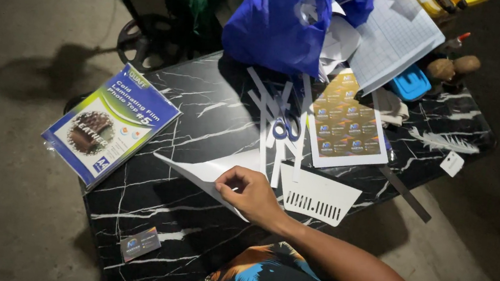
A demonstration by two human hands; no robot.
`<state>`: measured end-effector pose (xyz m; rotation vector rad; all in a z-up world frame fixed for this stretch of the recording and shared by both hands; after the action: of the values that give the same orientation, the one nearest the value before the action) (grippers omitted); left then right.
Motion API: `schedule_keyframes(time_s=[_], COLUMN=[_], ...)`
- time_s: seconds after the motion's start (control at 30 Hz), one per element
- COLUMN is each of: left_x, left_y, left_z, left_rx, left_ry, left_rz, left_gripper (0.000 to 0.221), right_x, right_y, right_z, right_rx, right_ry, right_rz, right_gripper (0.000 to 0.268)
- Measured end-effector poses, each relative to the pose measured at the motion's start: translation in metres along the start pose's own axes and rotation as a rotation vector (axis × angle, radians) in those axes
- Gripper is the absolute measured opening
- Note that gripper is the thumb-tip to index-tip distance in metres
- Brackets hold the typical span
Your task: Cutting printed business cards from a sheet and organizing them.
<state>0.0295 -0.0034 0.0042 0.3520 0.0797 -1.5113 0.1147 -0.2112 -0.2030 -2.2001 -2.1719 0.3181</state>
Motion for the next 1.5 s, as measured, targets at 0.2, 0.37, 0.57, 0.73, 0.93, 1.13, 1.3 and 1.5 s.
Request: schedule_keyframes(time_s=[0.2, 0.37, 0.57, 0.73, 0.93, 1.13, 1.3, 1.5], left_x=[0.036, 0.071, 0.099, 0.099, 0.092, 0.091, 0.092, 0.096], left_y=[0.012, 0.026, 0.004, -0.006, -0.01, -0.013, -0.017, -0.019], left_z=[-0.058, -0.141, -0.219, -0.22, -0.209, -0.209, -0.217, -0.22], left_rx=[-0.018, -0.044, -0.478, -0.499, -0.481, -0.545, -0.62, -0.606], left_ry=[0.017, 0.037, -0.575, -0.683, -0.647, -0.801, -0.869, -0.909], left_rz=[0.068, 0.197, 0.249, 0.313, 0.314, 0.291, 0.268, 0.282], left_gripper=[0.018, 0.017, 0.02, 0.018, 0.016, 0.014, 0.012, 0.009], right_x=[-0.001, 0.005, 0.016, 0.022, 0.026, 0.026, 0.026, 0.023], right_y=[0.003, -0.004, -0.014, -0.015, -0.017, -0.018, -0.018, -0.016], right_z=[-0.003, -0.014, -0.015, -0.028, -0.028, -0.025, -0.025, -0.024], right_rx=[0.001, -0.006, -0.158, -0.279, -0.33, -0.256, -0.209, -0.185], right_ry=[0.056, 0.07, 0.06, -0.023, -0.103, -0.053, -0.049, -0.066], right_rz=[0.008, -0.019, -0.074, -0.167, -0.201, -0.225, -0.259, -0.277], right_gripper=[0.014, 0.014, 0.013, 0.016, 0.016, 0.015, 0.013, 0.012])
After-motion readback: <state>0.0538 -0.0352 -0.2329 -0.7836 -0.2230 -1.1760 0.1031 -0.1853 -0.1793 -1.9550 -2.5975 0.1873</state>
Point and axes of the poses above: each hand's wrist, its own y-axis towards the middle knuckle, its own x-axis out of the palm, z = x × y, the point moved 3 cm from there along y, towards the middle knuckle, and after that the axes turned 8 degrees about z, right-handed, at the moved point
